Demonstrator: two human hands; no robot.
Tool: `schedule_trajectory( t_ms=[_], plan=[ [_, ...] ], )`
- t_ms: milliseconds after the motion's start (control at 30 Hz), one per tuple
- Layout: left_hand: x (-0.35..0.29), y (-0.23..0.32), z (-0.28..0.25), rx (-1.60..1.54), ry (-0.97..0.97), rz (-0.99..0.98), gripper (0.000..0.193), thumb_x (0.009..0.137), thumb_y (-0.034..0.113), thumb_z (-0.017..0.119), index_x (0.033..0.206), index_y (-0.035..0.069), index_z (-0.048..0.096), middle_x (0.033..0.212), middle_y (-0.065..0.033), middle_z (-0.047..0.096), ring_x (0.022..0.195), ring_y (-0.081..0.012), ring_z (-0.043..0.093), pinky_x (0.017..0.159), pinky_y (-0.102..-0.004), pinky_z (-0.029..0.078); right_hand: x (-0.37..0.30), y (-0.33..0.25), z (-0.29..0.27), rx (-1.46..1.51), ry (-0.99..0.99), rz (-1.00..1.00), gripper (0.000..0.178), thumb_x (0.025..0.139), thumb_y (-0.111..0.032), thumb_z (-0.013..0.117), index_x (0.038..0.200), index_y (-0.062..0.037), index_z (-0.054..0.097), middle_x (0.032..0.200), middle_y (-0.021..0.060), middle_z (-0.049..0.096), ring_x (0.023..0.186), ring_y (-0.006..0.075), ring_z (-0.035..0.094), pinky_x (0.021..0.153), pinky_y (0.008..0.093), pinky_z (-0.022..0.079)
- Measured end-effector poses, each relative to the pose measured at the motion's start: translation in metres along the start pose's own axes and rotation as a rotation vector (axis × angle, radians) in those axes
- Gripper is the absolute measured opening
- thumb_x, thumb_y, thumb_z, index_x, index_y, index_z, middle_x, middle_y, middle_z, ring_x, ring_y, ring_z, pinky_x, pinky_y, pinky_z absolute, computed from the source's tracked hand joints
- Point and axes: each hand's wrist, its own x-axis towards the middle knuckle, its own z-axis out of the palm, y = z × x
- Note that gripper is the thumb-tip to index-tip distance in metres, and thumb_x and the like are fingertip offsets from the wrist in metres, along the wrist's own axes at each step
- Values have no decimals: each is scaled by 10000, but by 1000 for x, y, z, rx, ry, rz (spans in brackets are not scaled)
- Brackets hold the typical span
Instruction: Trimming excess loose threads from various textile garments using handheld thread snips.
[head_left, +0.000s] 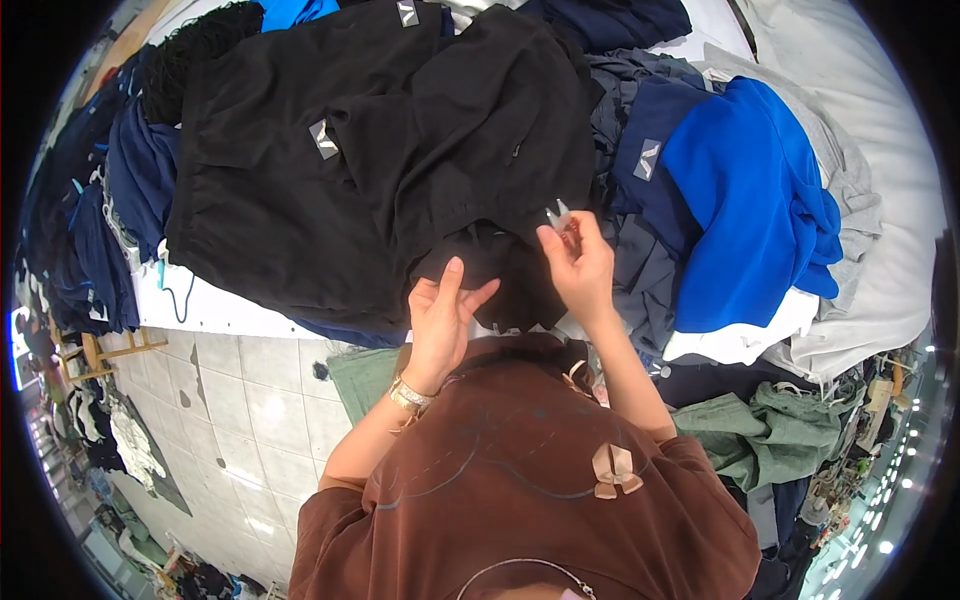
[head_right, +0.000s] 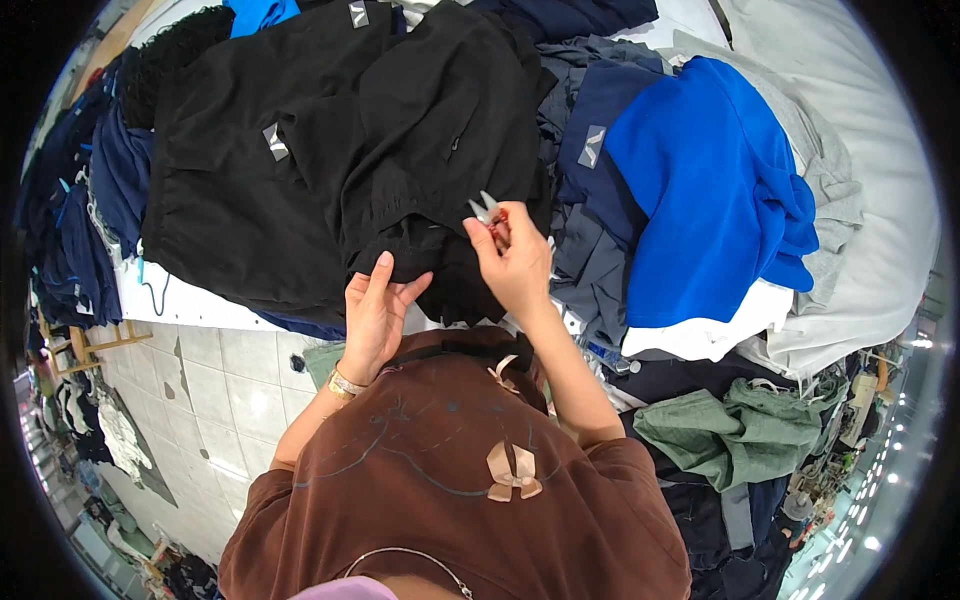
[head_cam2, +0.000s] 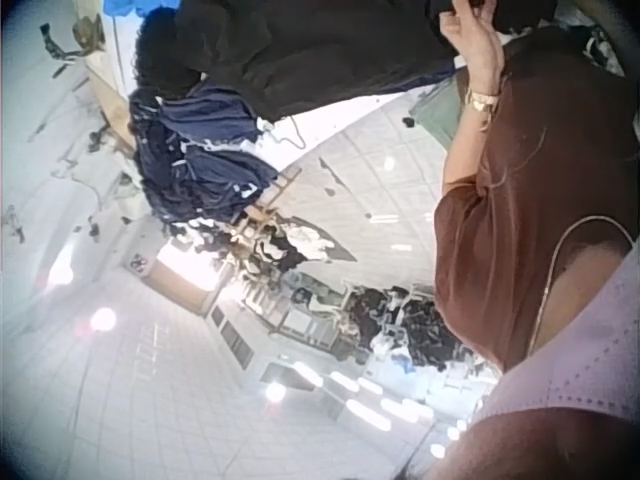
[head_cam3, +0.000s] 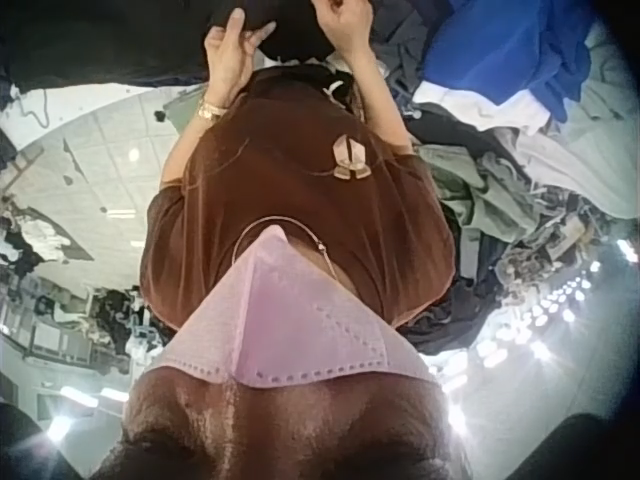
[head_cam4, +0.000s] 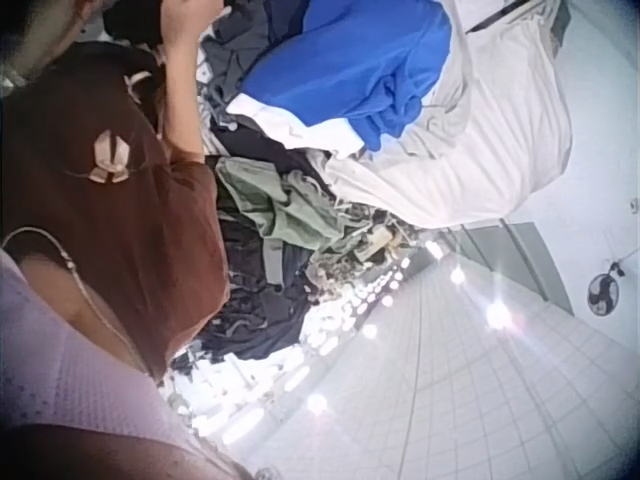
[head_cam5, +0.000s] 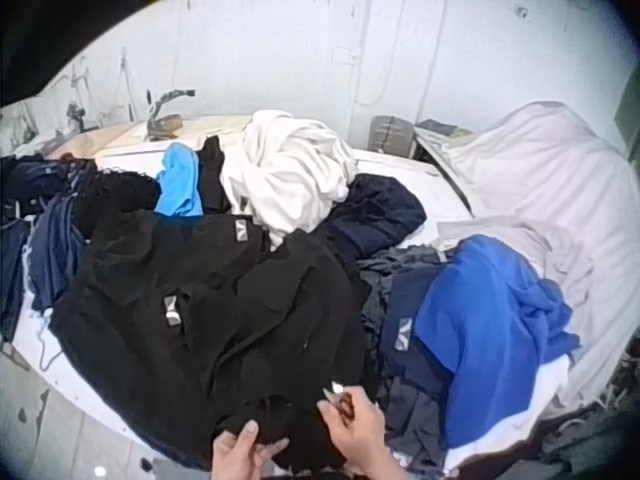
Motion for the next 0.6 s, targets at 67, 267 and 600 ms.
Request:
schedule_trajectory(
  t_ms=[67,267,600],
  plan=[
    [-4,6,7,34,51,-55,218,943,110,540,739,33,532,694,2,549,624,-89,552,801,-422,564,2,8,-8,-92,-16,-1,399,748,-332,764,883,-49,516,613,49,511,518,169,498,506,288,412],
    [-3,-13,-36,42,9,-151,162,921,151,585,841,18,538,733,-18,575,752,-141,617,755,-399,574,-3,22,-10,-372,-121,-144,340,719,-201,755,934,-71,526,706,53,577,612,203,580,565,312,464],
    [-7,40,9,1532,-83,614,246,790,229,721,1005,113,690,1167,-162,562,1039,-278,547,834,-370,459,71,-26,-29,1,109,-234,135,696,-47,651,777,-19,546,693,94,507,579,211,524,548,300,408]
  ],
)
